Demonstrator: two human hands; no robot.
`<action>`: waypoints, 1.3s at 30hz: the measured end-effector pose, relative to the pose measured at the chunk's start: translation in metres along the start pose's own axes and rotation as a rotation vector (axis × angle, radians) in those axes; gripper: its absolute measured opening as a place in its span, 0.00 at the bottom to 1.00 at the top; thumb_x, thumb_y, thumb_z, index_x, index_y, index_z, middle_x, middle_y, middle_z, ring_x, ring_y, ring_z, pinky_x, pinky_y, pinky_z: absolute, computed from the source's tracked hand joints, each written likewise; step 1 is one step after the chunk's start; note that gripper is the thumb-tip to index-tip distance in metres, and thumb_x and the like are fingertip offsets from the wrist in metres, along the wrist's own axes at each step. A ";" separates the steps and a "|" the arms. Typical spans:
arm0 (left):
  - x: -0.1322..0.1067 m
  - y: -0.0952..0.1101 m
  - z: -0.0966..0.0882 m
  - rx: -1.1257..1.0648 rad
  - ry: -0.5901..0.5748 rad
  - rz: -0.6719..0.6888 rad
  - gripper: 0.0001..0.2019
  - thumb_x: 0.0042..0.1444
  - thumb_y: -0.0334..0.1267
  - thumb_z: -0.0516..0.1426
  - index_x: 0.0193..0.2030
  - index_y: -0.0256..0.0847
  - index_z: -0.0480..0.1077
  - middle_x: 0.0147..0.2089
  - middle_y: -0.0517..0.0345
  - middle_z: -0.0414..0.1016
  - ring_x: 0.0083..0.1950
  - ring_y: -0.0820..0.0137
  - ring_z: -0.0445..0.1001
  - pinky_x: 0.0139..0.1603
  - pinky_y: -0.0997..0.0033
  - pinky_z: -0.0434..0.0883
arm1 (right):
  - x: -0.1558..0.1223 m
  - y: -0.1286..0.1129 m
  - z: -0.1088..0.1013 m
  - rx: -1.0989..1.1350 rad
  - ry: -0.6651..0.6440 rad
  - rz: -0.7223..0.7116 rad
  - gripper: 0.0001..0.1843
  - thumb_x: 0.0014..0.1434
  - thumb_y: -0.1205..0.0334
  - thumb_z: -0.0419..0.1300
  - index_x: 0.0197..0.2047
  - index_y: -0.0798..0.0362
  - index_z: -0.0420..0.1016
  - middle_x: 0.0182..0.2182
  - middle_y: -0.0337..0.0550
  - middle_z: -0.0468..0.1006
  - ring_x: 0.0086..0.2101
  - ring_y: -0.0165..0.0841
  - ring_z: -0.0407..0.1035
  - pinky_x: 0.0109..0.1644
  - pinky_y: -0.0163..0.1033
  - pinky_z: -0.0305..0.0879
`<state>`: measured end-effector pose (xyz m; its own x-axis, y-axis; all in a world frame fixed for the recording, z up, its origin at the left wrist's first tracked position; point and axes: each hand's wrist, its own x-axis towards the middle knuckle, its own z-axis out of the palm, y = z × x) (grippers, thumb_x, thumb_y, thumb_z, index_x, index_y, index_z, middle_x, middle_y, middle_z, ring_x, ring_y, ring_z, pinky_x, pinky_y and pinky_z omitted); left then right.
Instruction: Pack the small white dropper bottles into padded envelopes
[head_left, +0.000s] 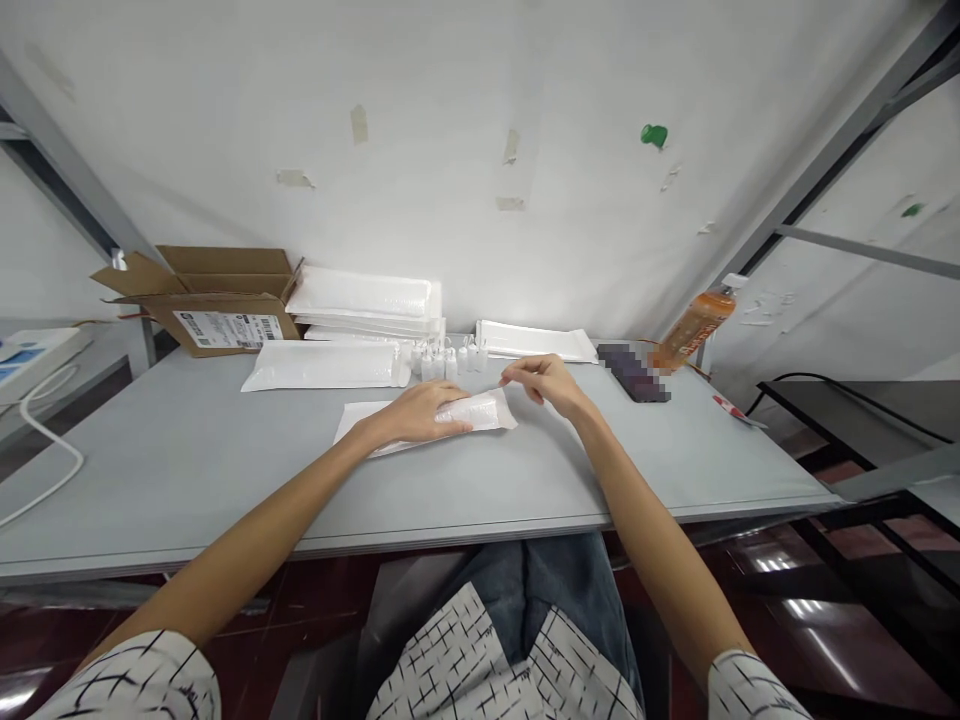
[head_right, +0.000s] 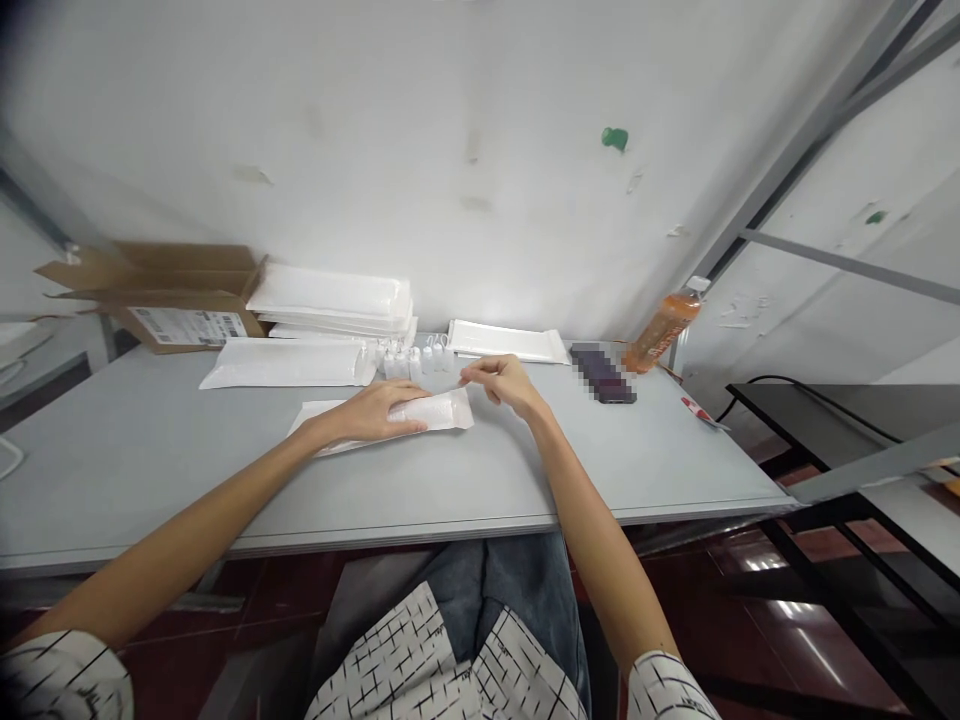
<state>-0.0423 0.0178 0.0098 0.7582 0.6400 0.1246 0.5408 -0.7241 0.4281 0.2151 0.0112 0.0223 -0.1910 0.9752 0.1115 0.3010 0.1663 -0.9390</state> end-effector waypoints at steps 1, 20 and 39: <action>0.000 0.000 0.000 0.002 -0.004 0.004 0.27 0.59 0.57 0.55 0.58 0.42 0.71 0.56 0.50 0.74 0.55 0.59 0.72 0.55 0.64 0.66 | 0.004 0.000 -0.001 -0.001 0.111 -0.038 0.16 0.52 0.50 0.65 0.31 0.56 0.80 0.29 0.43 0.79 0.16 0.20 0.51 0.21 0.35 0.48; -0.001 0.000 0.003 -0.055 0.025 0.039 0.25 0.58 0.56 0.57 0.57 0.43 0.72 0.56 0.50 0.74 0.54 0.59 0.72 0.55 0.61 0.67 | 0.057 0.011 0.004 -0.277 0.347 -0.205 0.08 0.54 0.59 0.61 0.30 0.54 0.79 0.30 0.42 0.80 0.30 0.32 0.69 0.33 0.36 0.62; 0.000 0.002 0.008 0.010 0.051 0.044 0.26 0.56 0.55 0.59 0.57 0.42 0.72 0.54 0.49 0.73 0.54 0.58 0.71 0.53 0.61 0.69 | -0.019 0.005 0.033 0.018 -0.409 0.034 0.07 0.46 0.63 0.59 0.21 0.57 0.74 0.17 0.33 0.63 0.21 0.23 0.52 0.24 0.33 0.48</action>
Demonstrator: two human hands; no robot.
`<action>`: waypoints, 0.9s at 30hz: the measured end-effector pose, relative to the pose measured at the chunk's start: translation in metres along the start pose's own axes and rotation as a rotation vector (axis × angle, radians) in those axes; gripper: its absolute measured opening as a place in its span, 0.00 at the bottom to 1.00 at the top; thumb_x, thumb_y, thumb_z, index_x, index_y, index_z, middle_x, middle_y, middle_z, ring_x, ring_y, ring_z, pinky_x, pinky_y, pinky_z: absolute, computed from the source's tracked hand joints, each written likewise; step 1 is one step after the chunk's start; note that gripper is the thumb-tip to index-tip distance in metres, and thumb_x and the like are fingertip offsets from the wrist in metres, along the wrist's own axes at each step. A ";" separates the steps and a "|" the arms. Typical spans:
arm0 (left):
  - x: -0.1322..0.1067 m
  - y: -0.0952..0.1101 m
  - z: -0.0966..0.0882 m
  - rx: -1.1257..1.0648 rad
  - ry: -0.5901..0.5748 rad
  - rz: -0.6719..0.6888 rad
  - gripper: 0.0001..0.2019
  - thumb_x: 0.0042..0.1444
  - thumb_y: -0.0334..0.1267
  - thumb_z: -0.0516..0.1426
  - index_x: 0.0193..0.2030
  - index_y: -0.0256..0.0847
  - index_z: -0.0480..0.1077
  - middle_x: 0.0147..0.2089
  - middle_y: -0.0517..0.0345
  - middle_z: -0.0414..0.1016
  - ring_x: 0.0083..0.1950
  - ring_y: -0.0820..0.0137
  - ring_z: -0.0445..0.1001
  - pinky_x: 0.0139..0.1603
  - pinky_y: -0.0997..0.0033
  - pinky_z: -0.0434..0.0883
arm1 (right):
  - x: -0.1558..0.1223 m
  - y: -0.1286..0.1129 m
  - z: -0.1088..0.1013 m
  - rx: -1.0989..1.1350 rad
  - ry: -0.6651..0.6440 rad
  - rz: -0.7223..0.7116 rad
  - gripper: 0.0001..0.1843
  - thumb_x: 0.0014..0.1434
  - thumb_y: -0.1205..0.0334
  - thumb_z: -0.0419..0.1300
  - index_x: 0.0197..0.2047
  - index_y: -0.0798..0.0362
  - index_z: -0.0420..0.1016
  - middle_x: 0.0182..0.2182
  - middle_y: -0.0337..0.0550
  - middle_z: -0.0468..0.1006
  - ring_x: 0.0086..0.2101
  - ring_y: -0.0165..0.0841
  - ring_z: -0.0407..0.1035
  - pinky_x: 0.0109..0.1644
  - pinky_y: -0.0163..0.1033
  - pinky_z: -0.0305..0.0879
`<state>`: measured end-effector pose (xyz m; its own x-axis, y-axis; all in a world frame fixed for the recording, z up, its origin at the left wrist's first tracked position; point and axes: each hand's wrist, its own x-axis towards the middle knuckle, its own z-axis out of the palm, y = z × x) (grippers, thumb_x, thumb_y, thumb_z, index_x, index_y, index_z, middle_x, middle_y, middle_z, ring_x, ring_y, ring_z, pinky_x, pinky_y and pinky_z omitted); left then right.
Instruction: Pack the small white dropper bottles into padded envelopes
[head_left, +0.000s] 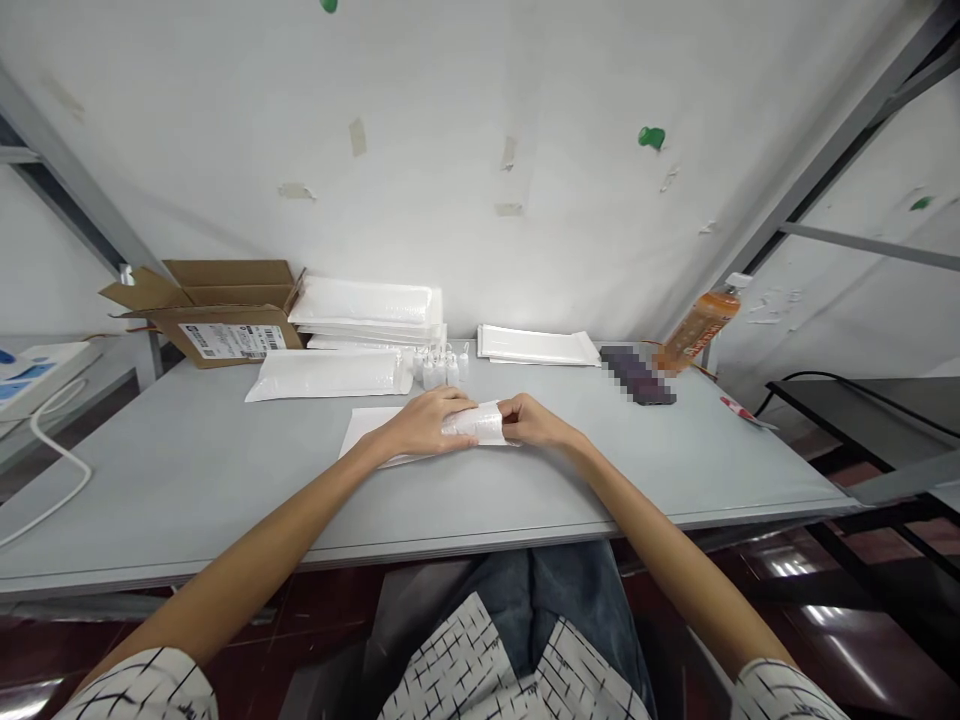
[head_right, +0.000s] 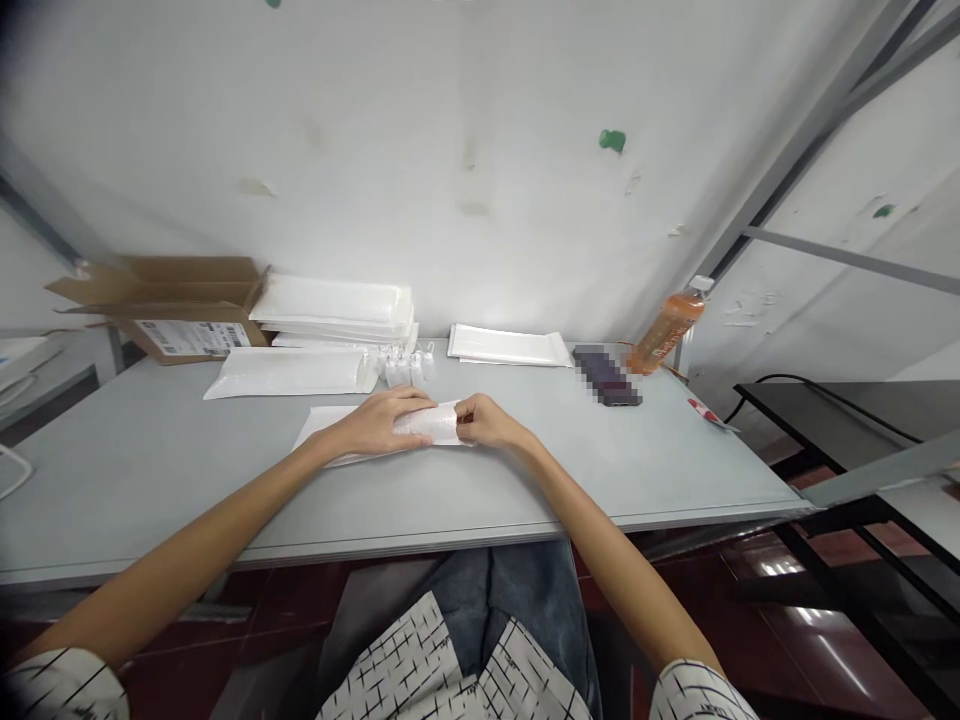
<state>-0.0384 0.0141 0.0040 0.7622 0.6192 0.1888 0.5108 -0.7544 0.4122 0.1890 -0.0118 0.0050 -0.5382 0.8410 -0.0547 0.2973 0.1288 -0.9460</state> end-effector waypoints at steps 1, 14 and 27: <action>0.000 0.000 0.000 0.000 0.000 0.001 0.26 0.56 0.54 0.59 0.57 0.42 0.72 0.55 0.49 0.73 0.55 0.58 0.71 0.53 0.61 0.69 | -0.001 -0.001 -0.001 0.000 0.008 0.000 0.07 0.46 0.63 0.59 0.22 0.58 0.75 0.18 0.33 0.63 0.21 0.23 0.53 0.24 0.33 0.48; -0.001 0.009 -0.005 -0.031 0.237 0.025 0.22 0.61 0.51 0.56 0.56 0.42 0.72 0.57 0.48 0.71 0.57 0.58 0.69 0.58 0.58 0.69 | -0.015 0.003 -0.030 -0.069 0.538 0.061 0.24 0.54 0.41 0.62 0.25 0.56 0.75 0.25 0.43 0.75 0.18 0.23 0.55 0.23 0.35 0.50; -0.003 0.023 0.003 0.139 0.244 0.039 0.54 0.45 0.64 0.64 0.74 0.49 0.44 0.72 0.41 0.51 0.70 0.44 0.54 0.66 0.41 0.59 | -0.006 -0.004 -0.033 0.546 0.523 -0.055 0.21 0.44 0.48 0.71 0.20 0.53 0.66 0.19 0.37 0.65 0.22 0.28 0.58 0.25 0.36 0.53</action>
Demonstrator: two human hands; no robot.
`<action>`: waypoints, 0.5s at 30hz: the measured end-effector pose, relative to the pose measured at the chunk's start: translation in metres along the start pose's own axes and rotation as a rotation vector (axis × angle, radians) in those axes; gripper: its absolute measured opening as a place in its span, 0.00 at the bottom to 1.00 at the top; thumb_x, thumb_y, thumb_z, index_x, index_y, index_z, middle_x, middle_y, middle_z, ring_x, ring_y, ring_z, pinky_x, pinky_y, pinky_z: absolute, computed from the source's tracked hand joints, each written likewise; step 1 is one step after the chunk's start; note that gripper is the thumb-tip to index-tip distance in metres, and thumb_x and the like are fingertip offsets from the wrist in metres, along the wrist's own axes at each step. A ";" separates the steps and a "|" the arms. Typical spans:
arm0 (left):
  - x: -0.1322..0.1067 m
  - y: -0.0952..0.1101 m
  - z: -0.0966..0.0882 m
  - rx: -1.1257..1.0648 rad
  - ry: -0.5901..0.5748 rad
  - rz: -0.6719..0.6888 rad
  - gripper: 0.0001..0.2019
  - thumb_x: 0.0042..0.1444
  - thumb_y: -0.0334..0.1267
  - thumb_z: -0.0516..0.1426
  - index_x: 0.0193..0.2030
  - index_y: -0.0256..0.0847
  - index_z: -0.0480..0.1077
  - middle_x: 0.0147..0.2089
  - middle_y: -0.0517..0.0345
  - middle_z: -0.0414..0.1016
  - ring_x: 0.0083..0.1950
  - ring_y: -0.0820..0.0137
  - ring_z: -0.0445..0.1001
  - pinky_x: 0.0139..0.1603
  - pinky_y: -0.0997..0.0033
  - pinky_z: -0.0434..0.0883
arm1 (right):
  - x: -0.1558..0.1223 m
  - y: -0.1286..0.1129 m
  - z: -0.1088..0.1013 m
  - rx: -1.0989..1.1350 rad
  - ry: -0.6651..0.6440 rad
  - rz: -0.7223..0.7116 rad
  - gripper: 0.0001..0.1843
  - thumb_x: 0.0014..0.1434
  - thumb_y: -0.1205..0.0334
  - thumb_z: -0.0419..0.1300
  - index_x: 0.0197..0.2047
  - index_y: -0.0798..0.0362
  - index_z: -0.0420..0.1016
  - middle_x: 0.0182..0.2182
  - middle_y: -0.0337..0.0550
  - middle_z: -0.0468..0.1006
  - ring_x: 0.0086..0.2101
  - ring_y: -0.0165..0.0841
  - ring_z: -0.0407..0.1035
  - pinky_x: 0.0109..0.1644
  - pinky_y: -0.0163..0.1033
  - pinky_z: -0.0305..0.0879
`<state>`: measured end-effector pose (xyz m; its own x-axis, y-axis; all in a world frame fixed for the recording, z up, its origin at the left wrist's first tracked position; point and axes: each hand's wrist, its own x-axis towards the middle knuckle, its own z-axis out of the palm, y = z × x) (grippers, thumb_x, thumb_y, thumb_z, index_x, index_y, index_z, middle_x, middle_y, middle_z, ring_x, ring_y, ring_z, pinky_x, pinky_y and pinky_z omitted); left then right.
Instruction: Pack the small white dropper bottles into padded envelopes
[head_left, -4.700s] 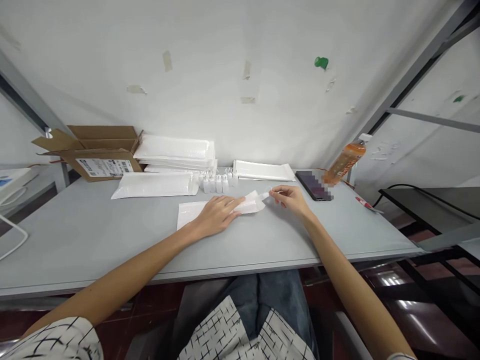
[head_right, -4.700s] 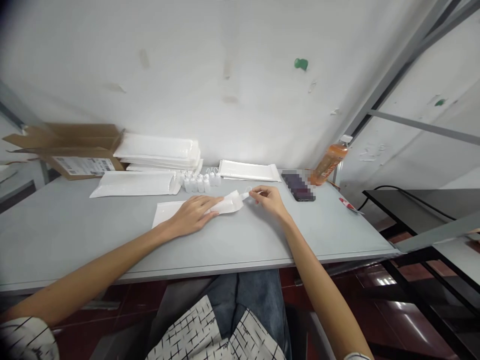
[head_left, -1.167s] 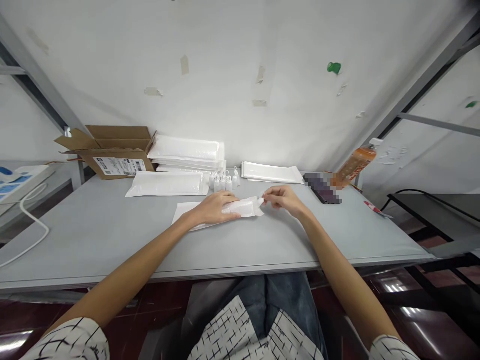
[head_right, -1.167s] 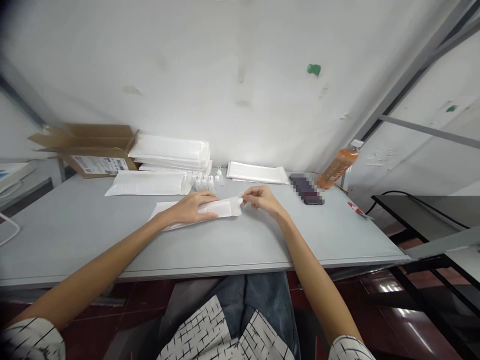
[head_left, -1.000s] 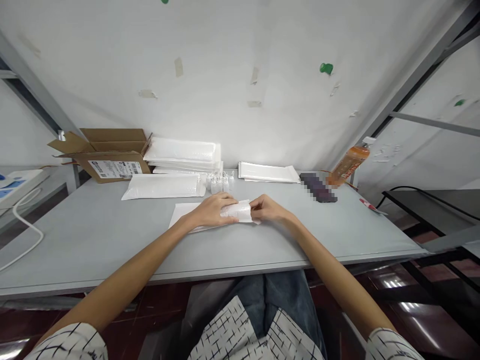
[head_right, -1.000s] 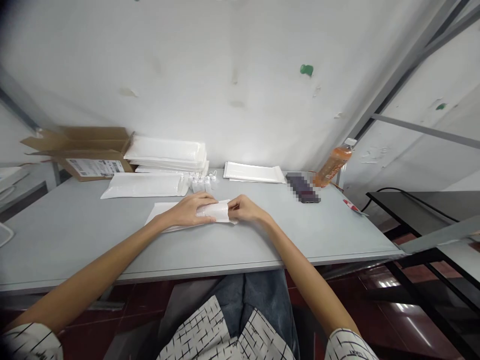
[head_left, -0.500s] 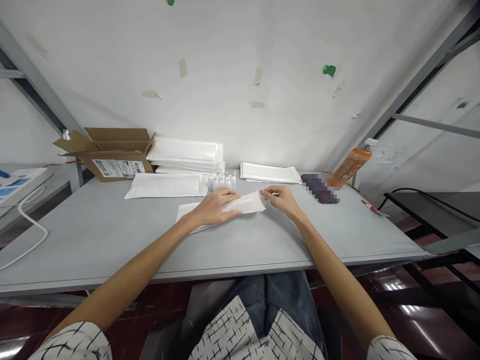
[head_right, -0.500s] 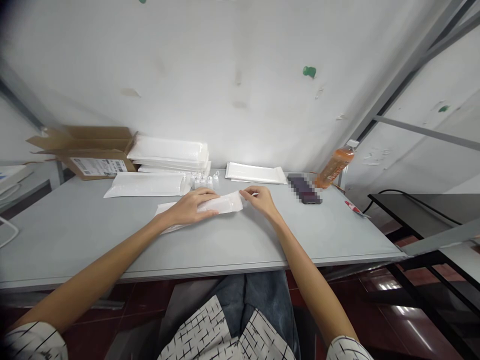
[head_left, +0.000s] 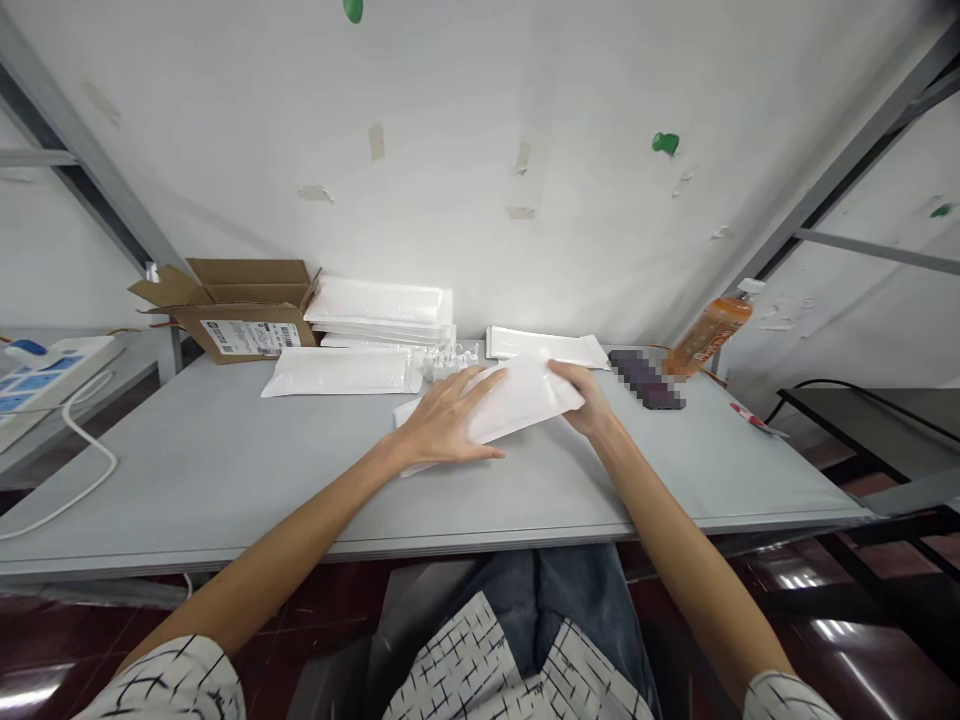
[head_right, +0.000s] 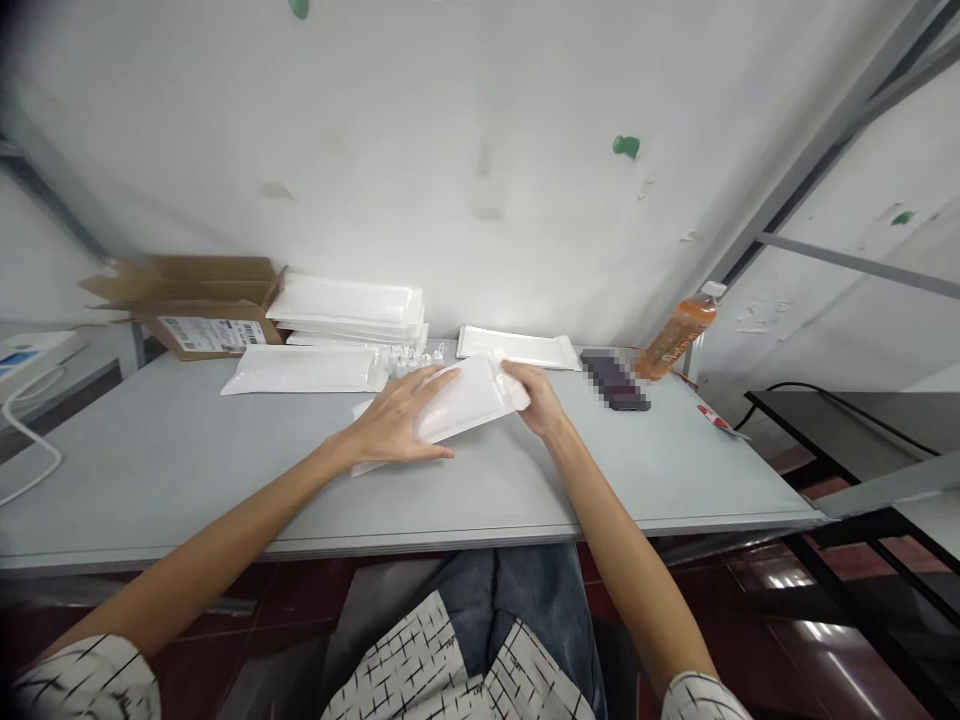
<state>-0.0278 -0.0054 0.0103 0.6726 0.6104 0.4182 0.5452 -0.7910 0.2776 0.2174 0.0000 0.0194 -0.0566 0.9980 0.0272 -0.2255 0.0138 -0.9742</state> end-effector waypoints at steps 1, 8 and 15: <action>0.000 0.000 0.001 0.010 -0.015 -0.001 0.53 0.47 0.61 0.64 0.74 0.49 0.44 0.72 0.41 0.51 0.70 0.44 0.54 0.65 0.41 0.60 | -0.001 0.000 0.000 0.022 -0.007 -0.004 0.21 0.45 0.47 0.70 0.20 0.52 0.66 0.19 0.37 0.65 0.22 0.28 0.58 0.25 0.36 0.54; 0.003 -0.005 -0.002 0.034 0.000 -0.008 0.47 0.49 0.36 0.61 0.74 0.45 0.44 0.63 0.44 0.64 0.60 0.51 0.67 0.55 0.51 0.70 | -0.003 0.005 -0.001 -0.015 -0.124 0.003 0.26 0.53 0.38 0.63 0.22 0.53 0.69 0.15 0.36 0.62 0.18 0.27 0.54 0.20 0.35 0.48; -0.012 -0.026 -0.036 0.031 0.078 -0.024 0.39 0.49 0.33 0.57 0.70 0.45 0.55 0.63 0.49 0.67 0.59 0.55 0.70 0.55 0.58 0.71 | -0.002 0.002 -0.020 -0.262 -0.068 0.000 0.39 0.58 0.27 0.48 0.26 0.58 0.77 0.22 0.47 0.75 0.18 0.28 0.63 0.20 0.35 0.50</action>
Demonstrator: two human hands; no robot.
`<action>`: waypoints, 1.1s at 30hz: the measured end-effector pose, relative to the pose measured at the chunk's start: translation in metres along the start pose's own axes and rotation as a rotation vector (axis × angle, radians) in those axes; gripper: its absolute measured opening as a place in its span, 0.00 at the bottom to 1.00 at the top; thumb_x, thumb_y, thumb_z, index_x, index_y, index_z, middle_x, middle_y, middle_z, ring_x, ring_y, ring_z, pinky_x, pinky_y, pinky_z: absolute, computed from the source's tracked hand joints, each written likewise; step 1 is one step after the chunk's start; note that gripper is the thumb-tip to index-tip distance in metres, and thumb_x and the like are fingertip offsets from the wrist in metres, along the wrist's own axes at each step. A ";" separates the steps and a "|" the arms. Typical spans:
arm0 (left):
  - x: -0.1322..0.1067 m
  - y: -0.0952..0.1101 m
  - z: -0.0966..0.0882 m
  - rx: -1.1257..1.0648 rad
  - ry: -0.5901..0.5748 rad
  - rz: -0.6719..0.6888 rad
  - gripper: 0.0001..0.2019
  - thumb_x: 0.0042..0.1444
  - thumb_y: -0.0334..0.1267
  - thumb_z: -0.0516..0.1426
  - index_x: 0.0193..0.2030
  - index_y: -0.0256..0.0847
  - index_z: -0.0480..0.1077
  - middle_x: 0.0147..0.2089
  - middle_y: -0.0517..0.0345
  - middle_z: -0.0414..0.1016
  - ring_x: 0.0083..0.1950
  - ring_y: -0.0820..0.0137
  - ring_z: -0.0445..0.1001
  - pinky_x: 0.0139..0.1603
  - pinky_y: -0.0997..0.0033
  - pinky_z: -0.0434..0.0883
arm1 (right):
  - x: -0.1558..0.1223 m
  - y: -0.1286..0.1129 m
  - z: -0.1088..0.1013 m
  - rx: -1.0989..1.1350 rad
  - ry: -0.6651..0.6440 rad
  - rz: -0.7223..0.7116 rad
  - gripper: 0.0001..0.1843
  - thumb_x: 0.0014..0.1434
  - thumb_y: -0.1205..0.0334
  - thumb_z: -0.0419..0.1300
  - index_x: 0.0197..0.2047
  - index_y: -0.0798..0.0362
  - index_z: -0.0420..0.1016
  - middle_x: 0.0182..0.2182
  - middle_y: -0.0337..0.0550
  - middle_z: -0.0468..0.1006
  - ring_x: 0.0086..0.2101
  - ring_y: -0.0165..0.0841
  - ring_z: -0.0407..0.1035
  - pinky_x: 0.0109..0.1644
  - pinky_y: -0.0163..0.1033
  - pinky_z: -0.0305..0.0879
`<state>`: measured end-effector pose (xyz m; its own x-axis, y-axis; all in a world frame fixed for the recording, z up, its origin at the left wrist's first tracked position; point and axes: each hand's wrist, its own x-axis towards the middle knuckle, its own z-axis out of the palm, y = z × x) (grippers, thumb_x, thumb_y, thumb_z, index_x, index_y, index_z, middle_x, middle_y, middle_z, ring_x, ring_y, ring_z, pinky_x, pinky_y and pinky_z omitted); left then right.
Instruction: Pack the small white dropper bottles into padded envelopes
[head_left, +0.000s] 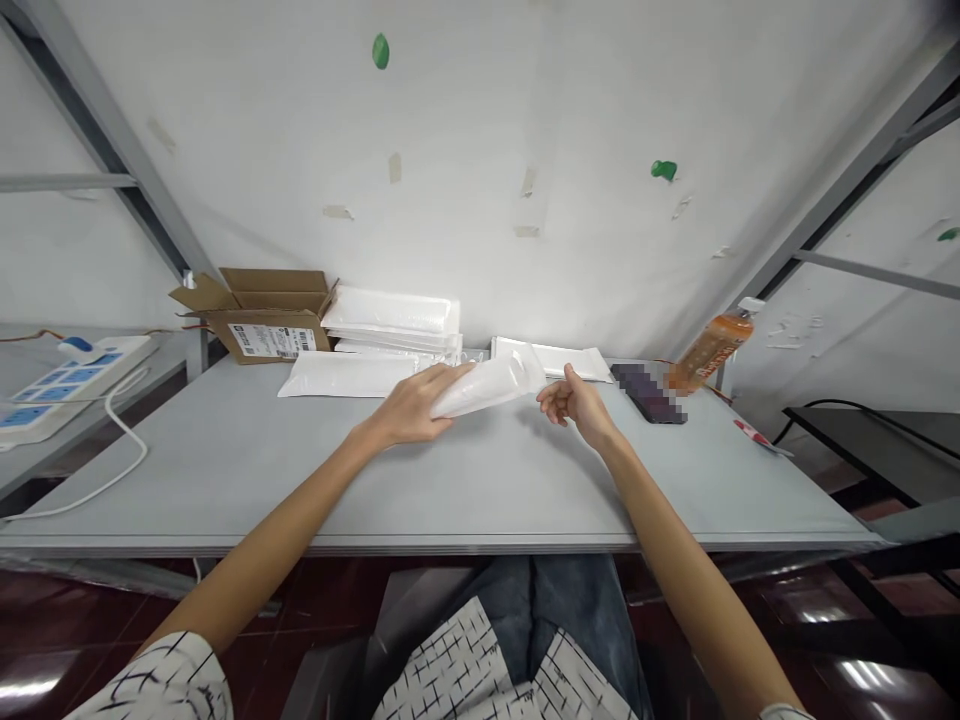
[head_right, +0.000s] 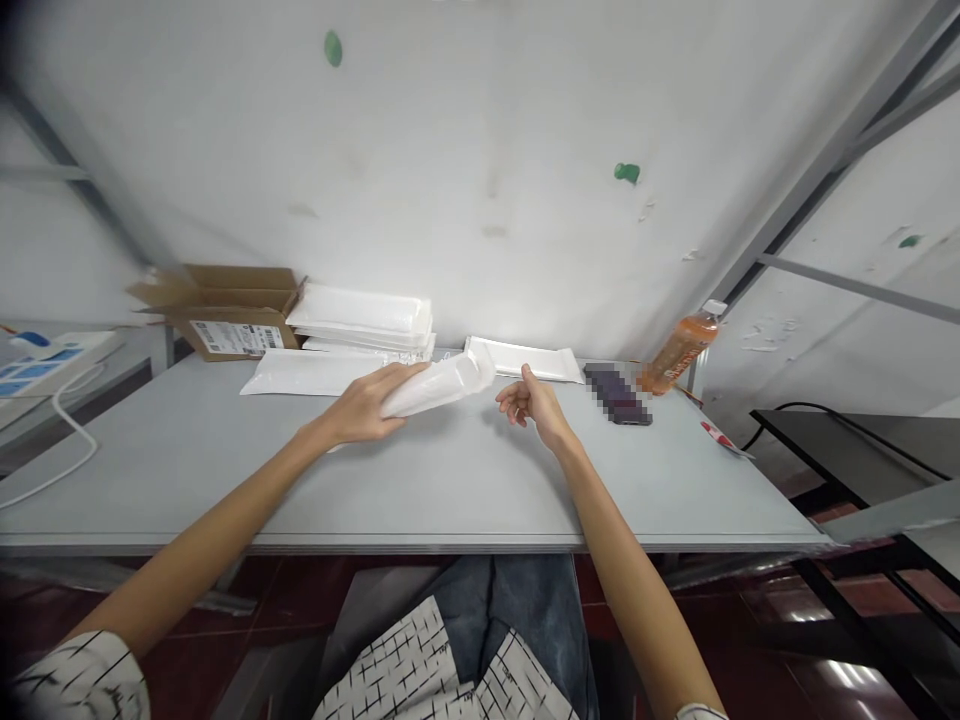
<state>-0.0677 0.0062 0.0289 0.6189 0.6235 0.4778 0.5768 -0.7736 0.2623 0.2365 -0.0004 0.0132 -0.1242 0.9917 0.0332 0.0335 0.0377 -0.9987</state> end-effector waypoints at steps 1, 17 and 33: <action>-0.004 -0.003 -0.009 0.008 0.039 0.001 0.38 0.49 0.33 0.57 0.69 0.44 0.55 0.64 0.50 0.67 0.60 0.56 0.69 0.57 0.58 0.70 | -0.001 0.000 -0.001 -0.024 0.018 0.004 0.40 0.57 0.27 0.49 0.27 0.58 0.77 0.22 0.47 0.75 0.18 0.28 0.64 0.20 0.34 0.51; -0.071 -0.140 -0.060 0.671 0.013 -0.330 0.26 0.52 0.30 0.51 0.59 0.40 0.69 0.61 0.42 0.68 0.61 0.49 0.65 0.57 0.49 0.63 | -0.005 -0.001 -0.007 -0.412 0.118 -0.133 0.38 0.61 0.31 0.48 0.29 0.58 0.78 0.24 0.47 0.76 0.21 0.29 0.68 0.23 0.34 0.57; -0.062 -0.136 -0.038 0.536 0.084 -0.237 0.38 0.53 0.67 0.54 0.62 0.41 0.67 0.58 0.38 0.70 0.58 0.47 0.67 0.61 0.46 0.59 | 0.076 0.020 -0.081 -1.463 0.137 -0.200 0.25 0.62 0.58 0.58 0.61 0.54 0.70 0.59 0.54 0.72 0.57 0.46 0.66 0.55 0.46 0.65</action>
<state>-0.2048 0.0687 -0.0042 0.4082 0.7443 0.5286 0.8967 -0.4354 -0.0794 0.3080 0.0861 -0.0009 -0.1574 0.9557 0.2488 0.9827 0.1765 -0.0564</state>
